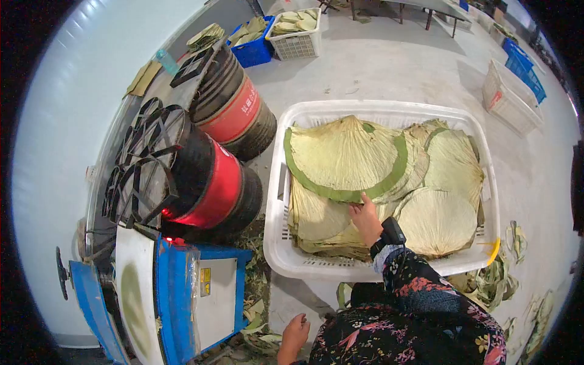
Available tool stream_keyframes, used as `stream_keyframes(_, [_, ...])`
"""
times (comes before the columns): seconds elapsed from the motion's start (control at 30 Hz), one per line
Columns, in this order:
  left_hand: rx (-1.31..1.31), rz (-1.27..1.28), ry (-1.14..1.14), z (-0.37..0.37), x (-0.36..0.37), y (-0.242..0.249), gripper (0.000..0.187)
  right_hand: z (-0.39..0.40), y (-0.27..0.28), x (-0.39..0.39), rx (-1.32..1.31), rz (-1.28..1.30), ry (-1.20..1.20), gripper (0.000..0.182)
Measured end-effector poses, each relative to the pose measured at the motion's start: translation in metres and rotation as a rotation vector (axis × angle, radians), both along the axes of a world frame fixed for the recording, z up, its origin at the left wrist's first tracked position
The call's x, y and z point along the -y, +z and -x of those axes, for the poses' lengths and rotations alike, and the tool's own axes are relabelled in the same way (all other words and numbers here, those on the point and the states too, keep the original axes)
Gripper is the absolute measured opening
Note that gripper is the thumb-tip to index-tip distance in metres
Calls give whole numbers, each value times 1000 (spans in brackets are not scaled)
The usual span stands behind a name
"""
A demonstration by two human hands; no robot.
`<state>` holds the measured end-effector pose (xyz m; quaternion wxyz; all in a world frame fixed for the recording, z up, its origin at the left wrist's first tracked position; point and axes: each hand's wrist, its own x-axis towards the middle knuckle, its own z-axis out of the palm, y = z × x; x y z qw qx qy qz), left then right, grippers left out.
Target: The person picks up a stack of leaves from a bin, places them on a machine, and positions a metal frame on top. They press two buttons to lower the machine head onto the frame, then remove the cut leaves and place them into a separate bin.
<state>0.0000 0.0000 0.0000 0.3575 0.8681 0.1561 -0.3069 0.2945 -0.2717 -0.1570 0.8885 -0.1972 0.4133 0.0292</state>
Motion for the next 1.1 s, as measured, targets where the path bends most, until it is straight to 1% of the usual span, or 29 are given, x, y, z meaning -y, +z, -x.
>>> stream_keyframes(0.07, [-52,-42,-20,22,3,13,39,29,0,0,-114,-29,-156,30])
stream_keyframes(0.1, [70,-72,-15,-53,-3,-17,39,-63,13,-13,5,-66,-151,30])
stream_keyframes(0.17, [172,-68,-58,-40,1,-10,36,-39,26,-15,-53,58,-109,48])
stream_keyframes(0.2, [148,-62,-58,-35,5,-7,36,-28,24,-15,-76,64,-108,48])
stream_keyframes(0.27, [159,-110,-103,-39,7,-6,35,-19,24,-20,-18,46,-148,44])
stream_keyframes(0.3, [159,-110,-103,-41,7,-10,35,-16,33,-19,-18,46,-148,44])
stream_keyframes(0.37, [166,-60,-87,-46,7,-18,35,-8,57,-13,-33,-40,-60,37])
stream_keyframes(0.4, [166,-63,-90,-47,7,-16,35,-4,47,-13,-34,-44,-63,37])
stream_keyframes(0.47, [157,-72,-138,-52,7,-11,38,6,-4,-11,233,-51,40,39])
stream_keyframes(0.5, [158,-78,-143,-56,7,-8,38,3,-33,-13,236,-57,34,39])
stream_keyframes(0.53, [167,-107,-178,-58,6,-5,37,0,-64,-16,465,15,68,40])
stream_keyframes(0.57, [174,-137,-215,-59,4,-2,35,-1,-78,-20,693,89,98,41])
stream_keyframes(0.6, [176,-141,-221,-60,1,-2,35,-3,-68,-22,695,87,90,41])
stream_keyframes(0.67, [159,-179,-211,-62,-6,-6,36,-17,-21,-25,202,202,52,19])
stream_keyframes(0.7, [163,-178,-215,-62,-8,-4,36,-22,2,-30,206,203,47,19])
stream_keyframes(0.73, [176,-188,-210,-61,-11,-1,36,-27,24,-36,2,378,-11,21])
stream_keyframes(0.77, [188,-199,-205,-60,-14,1,36,-31,34,-41,-205,549,-70,24])
stream_keyframes(0.8, [190,-199,-207,-58,-18,-1,36,-33,34,-43,-203,549,-71,24])
stream_keyframes(0.87, [175,-177,-217,-50,-27,-13,36,-36,33,-45,-28,559,-215,33])
stream_keyframes(0.9, [175,-175,-220,-44,-35,-25,36,-42,10,-46,-30,562,-219,33])
stream_keyframes(0.93, [163,-157,-224,-38,-43,-40,36,-55,-34,-47,112,757,-168,33])
stream_keyframes(0.97, [151,-139,-228,-35,-48,-50,37,-60,-57,-47,255,950,-113,34])
stream_keyframes(1.0, [151,-137,-232,-34,-51,-54,37,-64,-53,-45,253,952,-115,34])
stream_keyframes(1.07, [204,-109,-308,-34,-54,-57,37,-81,-25,-33,188,710,-91,34])
stream_keyframes(1.1, [205,-110,-310,-34,-56,-57,37,-84,3,-27,188,710,-94,34])
